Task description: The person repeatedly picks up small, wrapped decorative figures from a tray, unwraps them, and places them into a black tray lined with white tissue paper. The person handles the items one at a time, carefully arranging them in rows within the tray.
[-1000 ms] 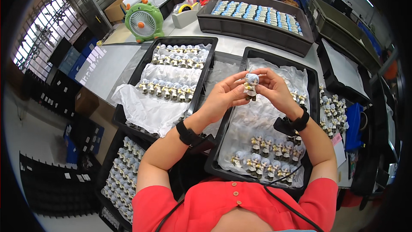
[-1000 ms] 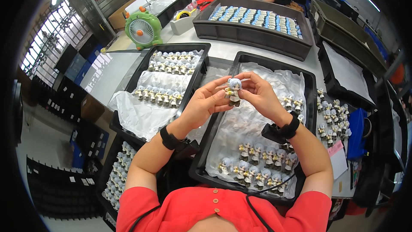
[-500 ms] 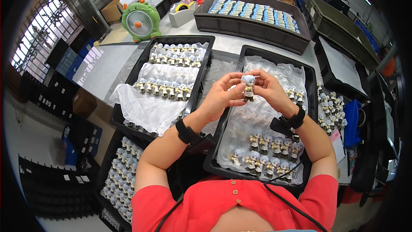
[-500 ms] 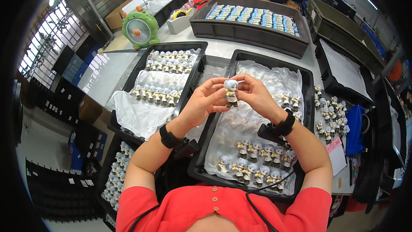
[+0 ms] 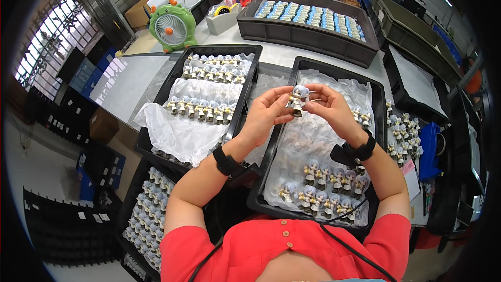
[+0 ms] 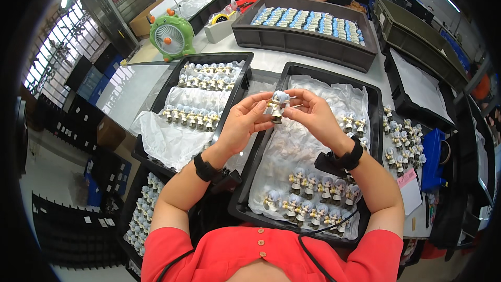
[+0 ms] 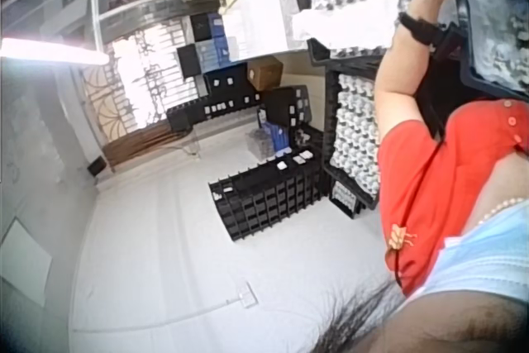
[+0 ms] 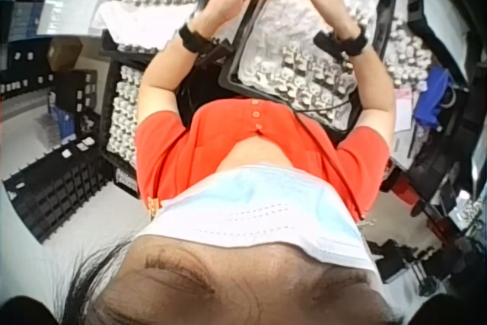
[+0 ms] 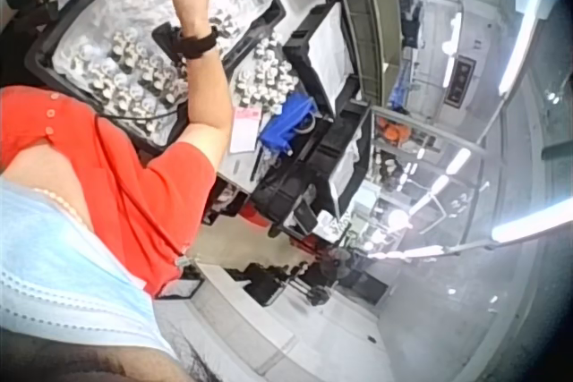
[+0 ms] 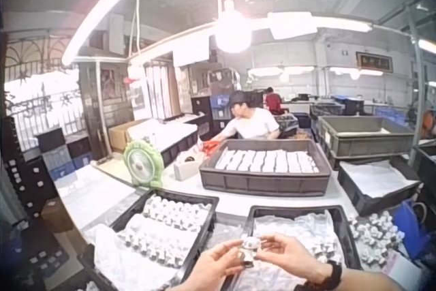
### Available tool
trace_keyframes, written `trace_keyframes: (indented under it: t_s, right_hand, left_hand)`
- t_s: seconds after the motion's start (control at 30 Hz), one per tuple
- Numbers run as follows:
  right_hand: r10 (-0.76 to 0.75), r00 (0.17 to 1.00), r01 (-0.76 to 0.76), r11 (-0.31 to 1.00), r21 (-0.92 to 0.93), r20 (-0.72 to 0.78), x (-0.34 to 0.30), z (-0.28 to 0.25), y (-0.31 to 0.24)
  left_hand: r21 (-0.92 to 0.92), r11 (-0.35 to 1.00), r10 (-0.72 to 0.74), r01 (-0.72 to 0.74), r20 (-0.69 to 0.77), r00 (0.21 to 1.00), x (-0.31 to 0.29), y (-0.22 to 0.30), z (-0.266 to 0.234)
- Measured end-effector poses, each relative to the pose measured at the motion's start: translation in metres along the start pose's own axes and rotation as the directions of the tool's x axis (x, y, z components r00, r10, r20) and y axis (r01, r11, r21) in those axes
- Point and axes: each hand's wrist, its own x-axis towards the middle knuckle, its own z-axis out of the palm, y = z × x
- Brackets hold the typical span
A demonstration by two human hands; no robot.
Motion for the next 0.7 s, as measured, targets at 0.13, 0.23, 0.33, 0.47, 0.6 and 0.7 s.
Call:
trace_keyframes:
  t_s: [0.13,0.23,0.33,0.47,0.6,0.7]
  right_hand:
    - [-0.200,0.979,0.193,0.968,-0.159,-0.033,-0.012,0.020,-0.008]
    - [-0.436,0.897,0.406,0.740,-0.536,0.077,-0.019,0.028,-0.012]
    - [-0.581,0.802,0.489,0.501,-0.714,0.142,-0.019,0.029,-0.019]
    - [-0.624,0.776,0.468,0.475,-0.745,0.089,-0.013,0.025,-0.017]
    - [-0.569,0.813,0.488,0.556,-0.673,0.119,-0.010,0.016,-0.011]
    - [-0.573,0.813,0.497,0.590,-0.637,0.104,-0.010,0.016,-0.012]
  left_hand:
    - [0.089,0.990,0.110,-0.110,0.005,0.994,-0.001,-0.004,0.002]
    - [0.025,0.995,0.093,-0.095,0.079,0.993,-0.002,0.001,0.005]
    - [-0.106,0.993,0.060,-0.042,0.171,0.983,-0.001,-0.002,0.003]
    - [-0.177,0.984,0.027,0.017,0.241,0.970,-0.002,0.000,0.003]
    - [-0.244,0.965,-0.023,0.096,0.286,0.958,-0.001,0.000,0.001]
    - [-0.266,0.959,-0.006,0.097,0.323,0.946,-0.002,0.004,0.002]
